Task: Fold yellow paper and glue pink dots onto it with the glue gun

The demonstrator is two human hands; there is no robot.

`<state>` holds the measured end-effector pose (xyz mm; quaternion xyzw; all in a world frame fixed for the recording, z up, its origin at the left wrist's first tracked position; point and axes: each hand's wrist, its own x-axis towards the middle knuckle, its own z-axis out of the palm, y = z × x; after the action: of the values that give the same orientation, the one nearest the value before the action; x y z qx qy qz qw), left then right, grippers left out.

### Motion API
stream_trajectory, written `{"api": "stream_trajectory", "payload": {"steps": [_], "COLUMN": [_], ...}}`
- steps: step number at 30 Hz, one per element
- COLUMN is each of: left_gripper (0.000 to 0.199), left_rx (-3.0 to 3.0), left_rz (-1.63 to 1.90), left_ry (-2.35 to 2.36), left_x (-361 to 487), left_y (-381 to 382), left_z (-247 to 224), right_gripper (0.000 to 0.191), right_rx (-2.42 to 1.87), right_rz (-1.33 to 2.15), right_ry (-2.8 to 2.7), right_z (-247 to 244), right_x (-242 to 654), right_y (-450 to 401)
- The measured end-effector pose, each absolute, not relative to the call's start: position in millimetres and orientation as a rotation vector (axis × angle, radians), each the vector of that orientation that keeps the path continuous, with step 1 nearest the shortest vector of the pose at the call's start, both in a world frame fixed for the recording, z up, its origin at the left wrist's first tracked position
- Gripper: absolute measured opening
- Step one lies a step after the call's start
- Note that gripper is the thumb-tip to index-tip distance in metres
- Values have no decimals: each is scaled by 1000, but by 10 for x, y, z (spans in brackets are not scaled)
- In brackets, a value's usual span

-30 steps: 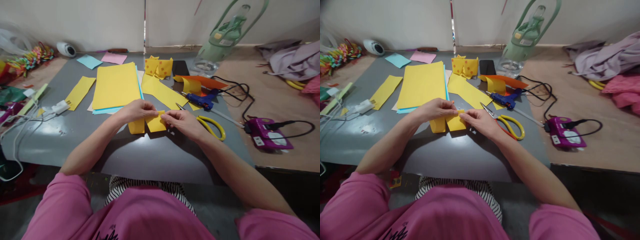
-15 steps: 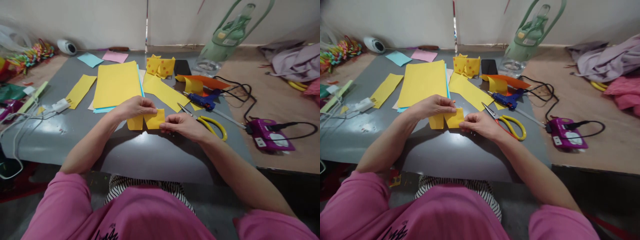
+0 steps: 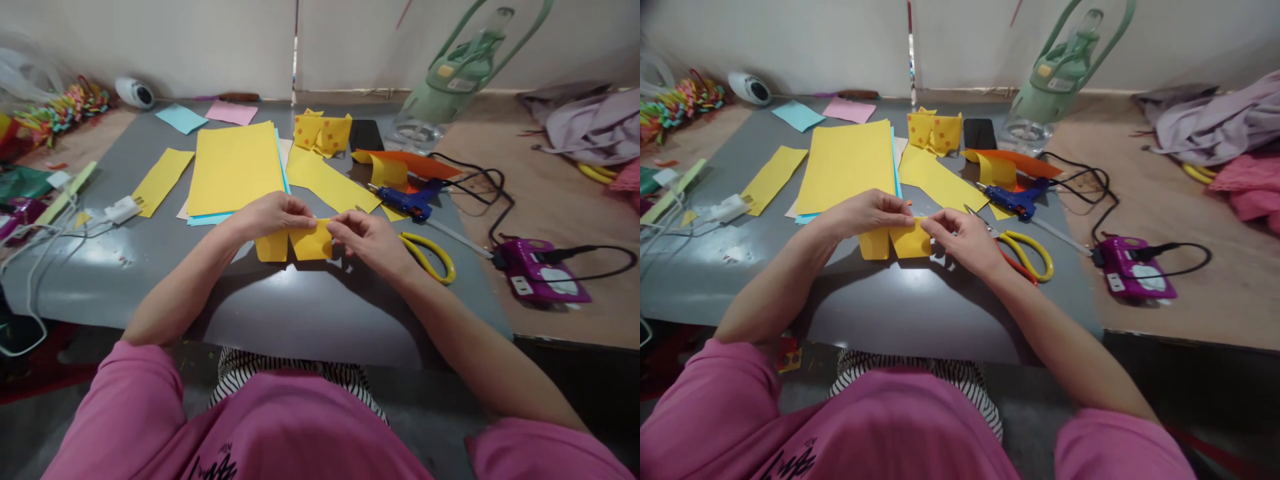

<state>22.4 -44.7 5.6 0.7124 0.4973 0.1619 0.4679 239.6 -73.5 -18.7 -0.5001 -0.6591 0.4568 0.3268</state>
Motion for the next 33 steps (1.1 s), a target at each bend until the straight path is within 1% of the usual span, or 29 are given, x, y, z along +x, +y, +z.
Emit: {"api": "stream_trajectory", "payload": {"steps": [6,8,11,13,14,17,19,22,25,29,33], "left_gripper": [22,18,15,19,24,41,45,40,40,32,20], "left_rx": [1902,1909,1887,1864,1850,1793,1738,1695,1721,2048,2253], "left_rz": [347,339,320,331,363,547,630,552,514,575,480], "left_ry": [1127,1126,1112,1123,1139,1208,1238,1227,1293,1211,1151], "left_x": [321,325,303,257,220,55,-68,-176,-127,91,269], "left_y": [-475,-473,-466,-464,-464,-453,-439,-432,-470,-532,-529], "left_z": [61,63,59,70,83,139,167,171,173,210,211], "right_gripper": [38,36,38,38,37,34,33,32,33,37,38], "right_rx": [-1333,-1325,-1319,-1327,-1332,-1325,-1302,-1289,-1285,-1217,-1206], "right_rz": [973,967,1061,1143,1176,1210,1198,1139,1003,803,742], "right_ry": [-1929,-1943,-1900,-1831,-1786,-1624,-1563,-1565,-1672,-1885,-1969], "right_z": [-153,-163,-191,-206,-209,-205,-193,-174,-156,-122,-105], "right_x": [2394,2417,2453,2470,2476,2486,2488,2490,2484,2463,2460], "right_y": [-776,-764,-737,-722,-716,-697,-682,-666,-682,-752,-808]}}
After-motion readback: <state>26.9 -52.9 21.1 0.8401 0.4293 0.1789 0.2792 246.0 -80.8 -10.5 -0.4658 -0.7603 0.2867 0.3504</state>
